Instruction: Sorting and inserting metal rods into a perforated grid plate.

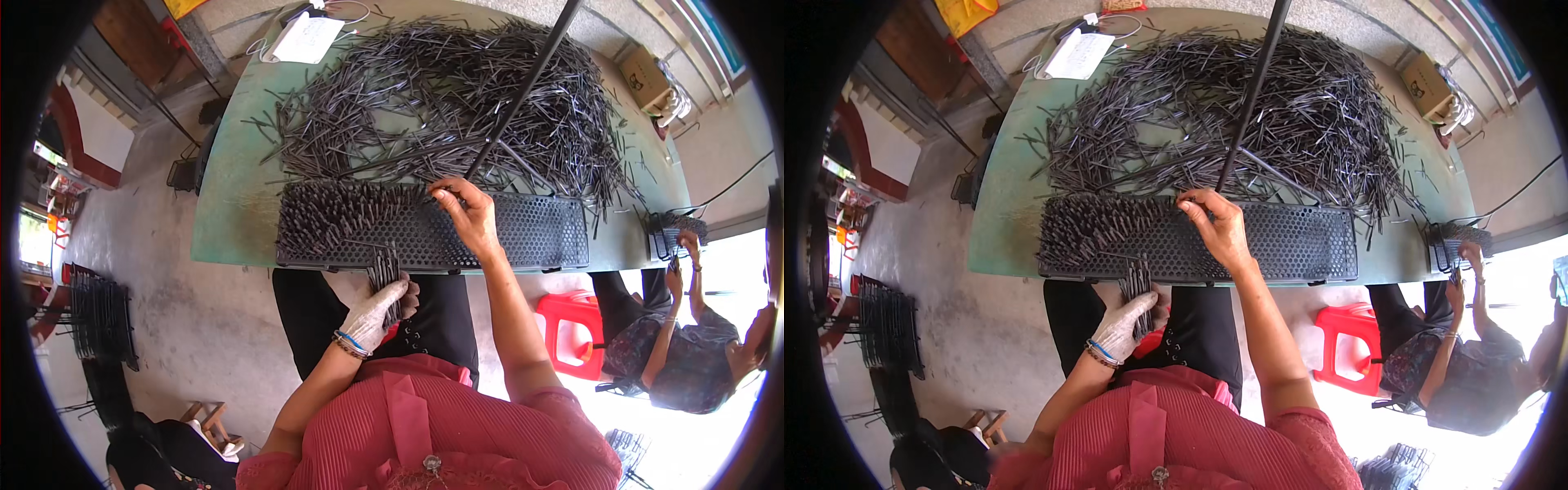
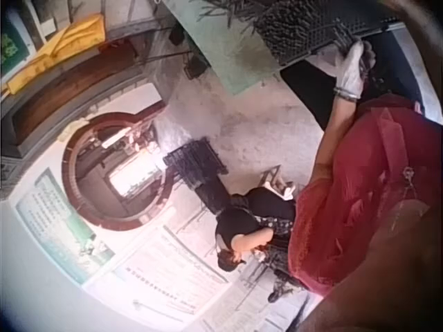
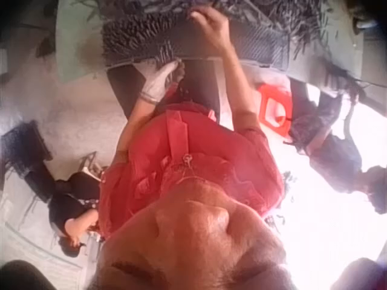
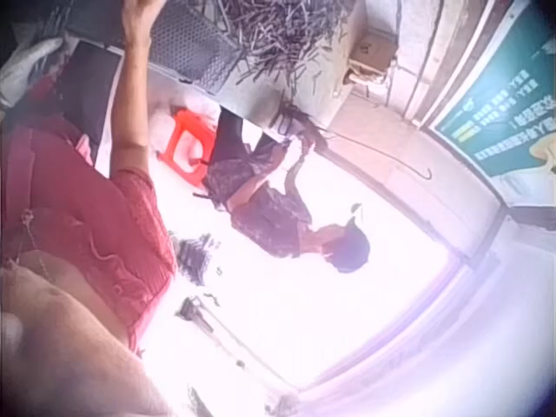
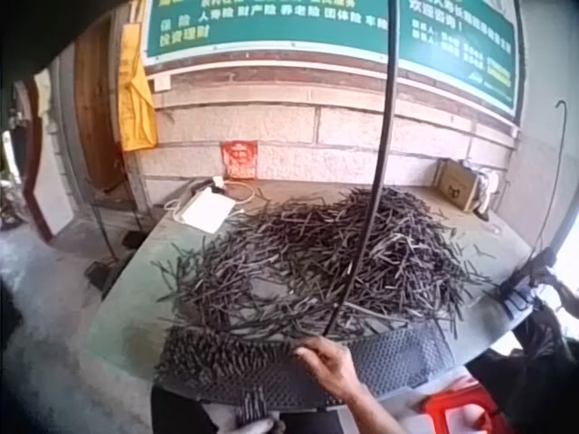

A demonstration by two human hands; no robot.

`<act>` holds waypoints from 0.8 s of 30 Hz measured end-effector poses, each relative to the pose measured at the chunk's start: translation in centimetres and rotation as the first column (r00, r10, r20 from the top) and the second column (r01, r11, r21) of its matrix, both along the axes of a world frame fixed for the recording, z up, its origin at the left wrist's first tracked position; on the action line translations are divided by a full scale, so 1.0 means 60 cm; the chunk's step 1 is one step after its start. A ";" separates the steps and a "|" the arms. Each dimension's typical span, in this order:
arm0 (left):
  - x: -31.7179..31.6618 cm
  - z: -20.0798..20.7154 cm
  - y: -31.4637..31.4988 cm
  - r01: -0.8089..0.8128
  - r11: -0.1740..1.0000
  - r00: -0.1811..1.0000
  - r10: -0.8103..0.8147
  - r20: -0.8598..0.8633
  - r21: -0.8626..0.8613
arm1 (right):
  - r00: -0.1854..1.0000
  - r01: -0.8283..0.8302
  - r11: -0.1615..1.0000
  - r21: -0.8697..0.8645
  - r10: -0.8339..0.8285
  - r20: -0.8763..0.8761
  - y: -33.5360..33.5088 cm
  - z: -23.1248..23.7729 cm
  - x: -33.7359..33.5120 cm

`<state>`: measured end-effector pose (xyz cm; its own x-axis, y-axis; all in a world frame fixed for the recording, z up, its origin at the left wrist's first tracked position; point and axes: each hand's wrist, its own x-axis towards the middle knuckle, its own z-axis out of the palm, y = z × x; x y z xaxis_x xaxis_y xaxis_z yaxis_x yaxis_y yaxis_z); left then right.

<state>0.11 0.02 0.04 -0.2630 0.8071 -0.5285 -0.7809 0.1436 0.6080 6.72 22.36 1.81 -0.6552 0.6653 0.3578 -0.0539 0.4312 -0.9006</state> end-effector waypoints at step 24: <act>0.002 0.003 -0.001 -0.049 0.999 0.998 0.049 0.039 0.005 | 0.979 0.077 0.994 0.075 -0.090 0.182 -0.002 0.005 -0.008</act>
